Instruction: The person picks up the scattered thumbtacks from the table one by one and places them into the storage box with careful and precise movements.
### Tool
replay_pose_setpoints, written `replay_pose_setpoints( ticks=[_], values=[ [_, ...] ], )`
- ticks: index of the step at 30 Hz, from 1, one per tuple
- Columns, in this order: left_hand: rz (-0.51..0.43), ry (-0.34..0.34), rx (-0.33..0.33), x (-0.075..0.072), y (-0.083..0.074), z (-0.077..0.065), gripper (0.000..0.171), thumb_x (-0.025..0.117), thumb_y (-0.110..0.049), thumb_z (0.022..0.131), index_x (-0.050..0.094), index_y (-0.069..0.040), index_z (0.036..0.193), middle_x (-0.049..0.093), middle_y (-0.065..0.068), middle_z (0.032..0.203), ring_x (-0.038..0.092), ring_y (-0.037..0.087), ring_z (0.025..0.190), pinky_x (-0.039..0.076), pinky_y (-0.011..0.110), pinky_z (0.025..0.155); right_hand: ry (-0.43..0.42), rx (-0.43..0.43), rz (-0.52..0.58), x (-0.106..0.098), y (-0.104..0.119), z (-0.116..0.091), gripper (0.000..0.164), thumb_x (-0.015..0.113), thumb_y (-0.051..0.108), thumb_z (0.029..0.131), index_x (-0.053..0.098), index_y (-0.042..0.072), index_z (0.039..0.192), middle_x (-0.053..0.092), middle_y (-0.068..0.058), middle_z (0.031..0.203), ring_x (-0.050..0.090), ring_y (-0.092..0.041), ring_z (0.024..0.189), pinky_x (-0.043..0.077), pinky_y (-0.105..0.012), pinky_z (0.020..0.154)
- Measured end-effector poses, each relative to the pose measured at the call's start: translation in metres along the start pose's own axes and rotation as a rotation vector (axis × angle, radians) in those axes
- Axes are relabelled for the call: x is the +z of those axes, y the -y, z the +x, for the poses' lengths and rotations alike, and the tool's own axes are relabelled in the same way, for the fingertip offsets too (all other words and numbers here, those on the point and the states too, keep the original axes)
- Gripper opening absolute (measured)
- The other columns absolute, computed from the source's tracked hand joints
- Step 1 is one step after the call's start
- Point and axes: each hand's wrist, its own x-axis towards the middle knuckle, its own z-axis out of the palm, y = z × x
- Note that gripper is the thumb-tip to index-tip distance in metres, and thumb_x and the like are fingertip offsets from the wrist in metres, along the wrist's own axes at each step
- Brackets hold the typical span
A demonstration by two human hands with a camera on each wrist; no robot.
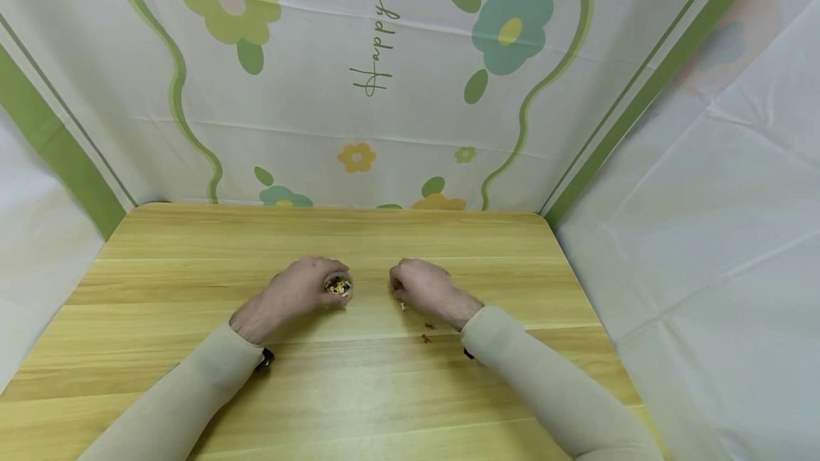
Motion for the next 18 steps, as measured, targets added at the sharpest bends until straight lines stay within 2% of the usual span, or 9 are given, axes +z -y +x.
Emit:
replay_pose_setpoints(
  ticks=[8,15,18],
  values=[
    [0.013,0.003,0.003,0.000,0.001,0.001,0.039,0.099,-0.025,0.098,0.084,-0.011,0.131,0.088,0.008,0.132,0.082,0.035,0.129,0.066,0.056,0.115,-0.055,-0.029,0.057,-0.001,0.010,0.007,0.005,0.088,0.019,0.109,0.085,0.017,0.112,0.083,0.001,0.114,0.077,-0.014,0.100,0.068,-0.035,0.085],
    [0.006,-0.002,0.001,0.000,0.001,0.000,0.041,0.098,-0.024,0.099,0.083,-0.010,0.135,0.088,0.008,0.130,0.082,0.033,0.127,0.067,0.055,0.113,-0.109,-0.060,0.101,-0.003,0.024,0.016,0.012,0.086,0.018,0.110,0.085,0.015,0.121,0.085,0.000,0.121,0.081,-0.017,0.110,0.070,-0.037,0.097],
    [0.009,-0.004,0.004,0.000,0.001,0.001,0.042,0.098,-0.024,0.099,0.083,-0.010,0.135,0.088,0.008,0.130,0.082,0.032,0.125,0.068,0.055,0.111,-0.123,-0.070,0.125,-0.003,0.029,0.021,0.014,0.085,0.016,0.110,0.085,0.013,0.124,0.085,-0.002,0.123,0.082,-0.019,0.109,0.071,-0.037,0.097]
  ],
)
